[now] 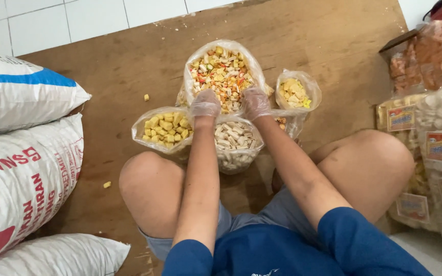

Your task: The person sits on the floor and sorts mixed snack pieces from a large central bag into several smaller plastic bags. They use gloved hands to pick and separate different snack types, placing them into designated bags.

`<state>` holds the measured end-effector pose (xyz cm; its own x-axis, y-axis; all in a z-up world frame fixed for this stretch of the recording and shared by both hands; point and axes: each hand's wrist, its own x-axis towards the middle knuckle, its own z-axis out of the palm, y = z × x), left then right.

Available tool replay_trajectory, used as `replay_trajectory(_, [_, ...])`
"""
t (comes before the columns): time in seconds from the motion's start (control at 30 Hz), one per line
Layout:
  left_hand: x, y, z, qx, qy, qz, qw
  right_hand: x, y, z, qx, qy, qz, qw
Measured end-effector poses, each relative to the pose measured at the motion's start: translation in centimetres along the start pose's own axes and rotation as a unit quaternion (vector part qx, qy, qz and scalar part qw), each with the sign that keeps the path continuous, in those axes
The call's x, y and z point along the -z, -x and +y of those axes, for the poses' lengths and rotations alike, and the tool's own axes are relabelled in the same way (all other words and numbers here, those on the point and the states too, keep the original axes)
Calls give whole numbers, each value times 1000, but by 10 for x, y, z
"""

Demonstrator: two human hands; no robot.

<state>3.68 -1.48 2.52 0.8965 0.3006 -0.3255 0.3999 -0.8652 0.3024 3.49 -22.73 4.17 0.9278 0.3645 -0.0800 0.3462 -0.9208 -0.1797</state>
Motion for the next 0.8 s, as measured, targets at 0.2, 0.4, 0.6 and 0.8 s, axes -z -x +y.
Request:
replay_trajectory(0.2, [22,41,17,-4,14,8,1000,-2,-6,-2,-40,-37,-11,998])
replay_trajectory(0.4, [51,66,17,-106,26,54,993,-5,-9,-3,-88,-83,-14,993])
replay_trajectory(0.6, [12,39,-7,-84,-8,59,995,55,4,-35,-229,-161,31,960])
replay_trajectory(0.8, [-3,23,-10,-72,-13,65,995,21,-26,38,-223,-267,52,936])
